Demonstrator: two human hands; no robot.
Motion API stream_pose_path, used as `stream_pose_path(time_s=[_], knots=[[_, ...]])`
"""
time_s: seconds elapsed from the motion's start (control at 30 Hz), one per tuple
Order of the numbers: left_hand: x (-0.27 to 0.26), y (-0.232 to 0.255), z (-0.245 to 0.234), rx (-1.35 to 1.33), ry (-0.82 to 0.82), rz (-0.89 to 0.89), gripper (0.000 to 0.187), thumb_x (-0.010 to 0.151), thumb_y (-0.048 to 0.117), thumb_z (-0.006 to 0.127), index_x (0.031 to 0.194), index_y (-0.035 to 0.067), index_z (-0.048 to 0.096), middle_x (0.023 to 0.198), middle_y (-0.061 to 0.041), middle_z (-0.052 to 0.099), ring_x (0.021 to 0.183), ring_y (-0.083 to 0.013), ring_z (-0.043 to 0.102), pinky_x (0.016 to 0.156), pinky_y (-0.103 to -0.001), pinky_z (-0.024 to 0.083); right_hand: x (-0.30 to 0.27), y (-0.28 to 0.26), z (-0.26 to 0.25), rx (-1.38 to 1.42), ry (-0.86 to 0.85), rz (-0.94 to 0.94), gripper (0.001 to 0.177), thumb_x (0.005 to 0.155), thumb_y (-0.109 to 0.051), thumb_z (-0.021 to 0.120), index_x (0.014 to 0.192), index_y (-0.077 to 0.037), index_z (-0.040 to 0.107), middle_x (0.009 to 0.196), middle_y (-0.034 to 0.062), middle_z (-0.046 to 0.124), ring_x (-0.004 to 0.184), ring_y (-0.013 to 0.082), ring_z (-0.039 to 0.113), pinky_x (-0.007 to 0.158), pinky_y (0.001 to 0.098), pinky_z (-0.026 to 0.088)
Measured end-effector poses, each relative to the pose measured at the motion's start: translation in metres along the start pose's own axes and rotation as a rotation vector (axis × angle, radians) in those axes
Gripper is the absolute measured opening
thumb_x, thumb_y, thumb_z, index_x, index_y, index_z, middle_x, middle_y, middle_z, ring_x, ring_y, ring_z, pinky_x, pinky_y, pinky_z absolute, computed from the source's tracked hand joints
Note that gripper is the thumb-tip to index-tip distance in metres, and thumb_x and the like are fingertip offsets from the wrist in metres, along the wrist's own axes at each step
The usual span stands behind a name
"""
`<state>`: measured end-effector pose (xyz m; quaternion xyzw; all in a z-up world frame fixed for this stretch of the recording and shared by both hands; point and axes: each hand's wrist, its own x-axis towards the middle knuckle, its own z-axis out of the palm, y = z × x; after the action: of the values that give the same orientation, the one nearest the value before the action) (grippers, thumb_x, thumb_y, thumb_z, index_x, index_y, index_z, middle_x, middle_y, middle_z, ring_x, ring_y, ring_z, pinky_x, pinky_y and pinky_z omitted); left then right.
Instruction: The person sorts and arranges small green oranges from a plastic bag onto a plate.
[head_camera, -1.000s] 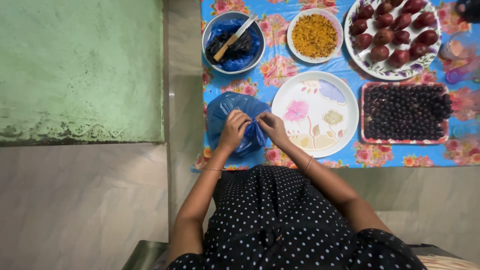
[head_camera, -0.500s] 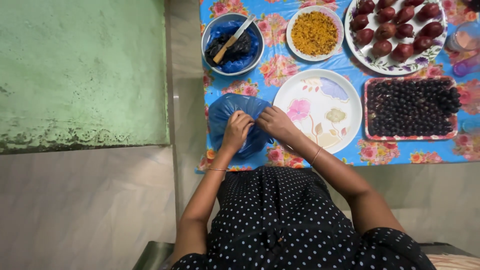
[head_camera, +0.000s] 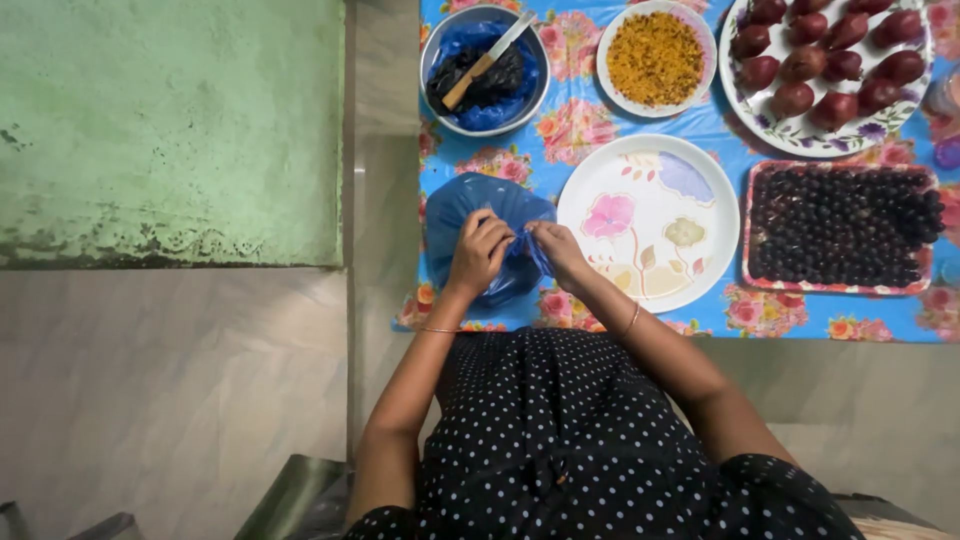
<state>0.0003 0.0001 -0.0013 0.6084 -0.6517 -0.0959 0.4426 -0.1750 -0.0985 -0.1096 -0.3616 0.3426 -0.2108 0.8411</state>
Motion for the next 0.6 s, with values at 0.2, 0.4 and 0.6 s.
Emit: stream_pose_path(time_s=[0.2,0.4,0.6], knots=[[0.003,0.004,-0.003,0.031,-0.025,0.007,0.01,0.085,0.004,0.073,0.093,0.005,0.067,0.099,-0.008,0.067,0.111,-0.0343,0.059,0.101,-0.045,0.047,-0.065,-0.115,0.077,-1.06,0.0,-0.553,0.029,0.085,-0.002,0.063,0.113,-0.002,0.071,0.096,0.0078,0.064,0.086,0.0208,0.062,0.079,0.0317,0.051],[0.001,0.001,0.0,0.051,-0.029,0.022,0.011,0.085,0.003,0.073,0.095,0.005,0.067,0.1,-0.008,0.067,0.111,-0.0334,0.059,0.1,-0.045,0.046,-0.067,-0.127,0.076,-1.633,-0.142,-0.909,0.016,0.084,-0.011,0.074,0.099,-0.008,0.072,0.096,0.0059,0.068,0.095,0.0277,0.064,0.079,0.0415,0.05],[-0.003,-0.004,0.005,0.048,-0.02,0.035,0.011,0.084,0.004,0.073,0.093,0.005,0.066,0.101,-0.008,0.067,0.111,-0.0324,0.059,0.1,-0.045,0.046,-0.035,-0.099,0.05,-1.499,0.078,-0.904,0.008,0.083,-0.016,0.074,0.087,-0.01,0.071,0.085,0.0054,0.067,0.081,0.0264,0.063,0.076,0.0395,0.051]])
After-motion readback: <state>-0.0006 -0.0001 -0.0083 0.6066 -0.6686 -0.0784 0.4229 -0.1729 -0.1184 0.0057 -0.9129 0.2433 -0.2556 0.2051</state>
